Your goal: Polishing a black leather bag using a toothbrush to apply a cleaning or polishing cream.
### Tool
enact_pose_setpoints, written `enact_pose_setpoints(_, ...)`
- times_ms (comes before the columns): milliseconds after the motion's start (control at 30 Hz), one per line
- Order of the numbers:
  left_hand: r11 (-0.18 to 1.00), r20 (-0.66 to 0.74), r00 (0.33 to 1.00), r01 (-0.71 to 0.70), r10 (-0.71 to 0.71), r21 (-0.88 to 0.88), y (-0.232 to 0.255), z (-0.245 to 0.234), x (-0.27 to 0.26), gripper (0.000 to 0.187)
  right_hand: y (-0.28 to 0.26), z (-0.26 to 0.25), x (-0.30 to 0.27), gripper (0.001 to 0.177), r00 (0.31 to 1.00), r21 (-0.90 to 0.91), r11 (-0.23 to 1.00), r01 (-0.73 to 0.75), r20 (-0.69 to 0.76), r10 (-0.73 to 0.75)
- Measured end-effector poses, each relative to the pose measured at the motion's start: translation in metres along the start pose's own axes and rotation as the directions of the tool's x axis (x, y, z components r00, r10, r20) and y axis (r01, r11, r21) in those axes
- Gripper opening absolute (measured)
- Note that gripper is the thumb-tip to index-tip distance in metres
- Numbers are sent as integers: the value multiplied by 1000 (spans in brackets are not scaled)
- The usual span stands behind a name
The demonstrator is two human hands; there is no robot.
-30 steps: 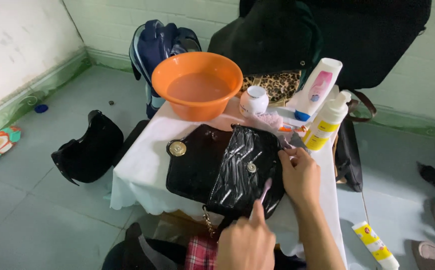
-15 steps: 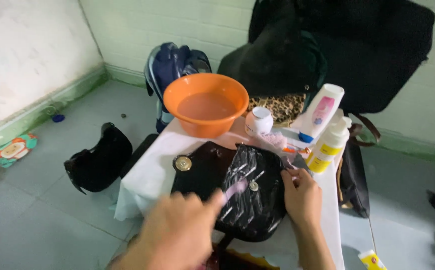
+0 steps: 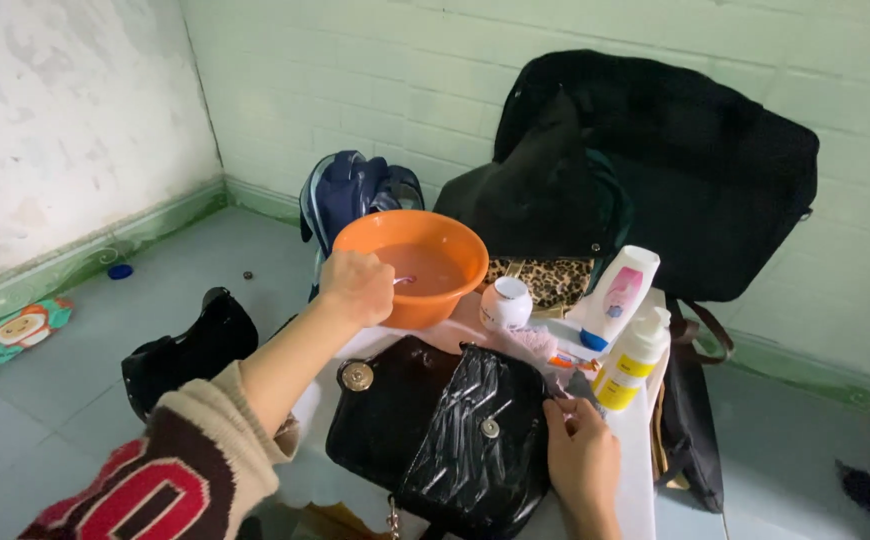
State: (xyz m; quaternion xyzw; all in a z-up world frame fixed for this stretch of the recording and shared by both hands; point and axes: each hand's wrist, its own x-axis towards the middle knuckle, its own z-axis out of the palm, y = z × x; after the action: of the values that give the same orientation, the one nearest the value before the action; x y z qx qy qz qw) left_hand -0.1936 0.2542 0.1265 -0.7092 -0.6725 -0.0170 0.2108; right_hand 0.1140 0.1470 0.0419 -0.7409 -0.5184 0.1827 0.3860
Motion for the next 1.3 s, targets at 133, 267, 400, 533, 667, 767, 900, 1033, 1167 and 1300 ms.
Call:
enact_pose_setpoints(133, 1000, -90, 996, 24, -23, 10, -7, 9, 3, 23, -8, -6, -3, 24, 1000, -26, 1000, -6, 20, 6)
enact_pose_setpoints(267, 998, -78, 996, 38, -41, -43, -5, -5, -5, 19, -8, -5, -1, 24, 999, -14, 1000, -21, 25, 21)
enact_pose_setpoints(400, 981, -295, 956, -58, 0, -187, 5, -19, -3, 17, -12, -7, -2, 25, 997, -32, 997, -64, 51, 66)
enact_pose_setpoints(533, 940, -382, 922, -177, 56, -290, 39, -35, 9, 38, -7, -4, 1, 24, 999, -27, 999, -40, 32, 41)
enact_pose_setpoints(667, 954, -315, 939, -209, 134, -216, 74, -11, 42, 22, 1, 0, 2, 24, 999, -27, 999, -28, 20, 28)
enact_pose_setpoints(767, 968, -367, 914, -226, 172, -109, 90, -1, 53, 22, -8, -3, 1, 24, 998, -34, 998, -55, 34, 56)
enact_pose_setpoints(900, 974, -509, 830, -203, 226, 101, 110, 13, 64, 19, -5, -1, 2, 24, 997, -40, 996, -74, 28, 75)
enact_pose_setpoints(1033, 968, -505, 826, -203, 251, 149, 110, -9, 53, 19, 1, 1, 5, 23, 999, -52, 998, -39, 28, 41)
enact_pose_setpoints(1167, 972, -581, 782, -140, 227, 191, 103, -10, 37, 15, 6, 2, 5, 22, 1000, 6, 1000, 17, 9, -17)
enact_pose_setpoints(1300, 980, -720, 664, -152, 200, 131, 89, -2, 11, 11, -6, -7, 0, 23, 999, -8, 1000, -18, 47, 18)
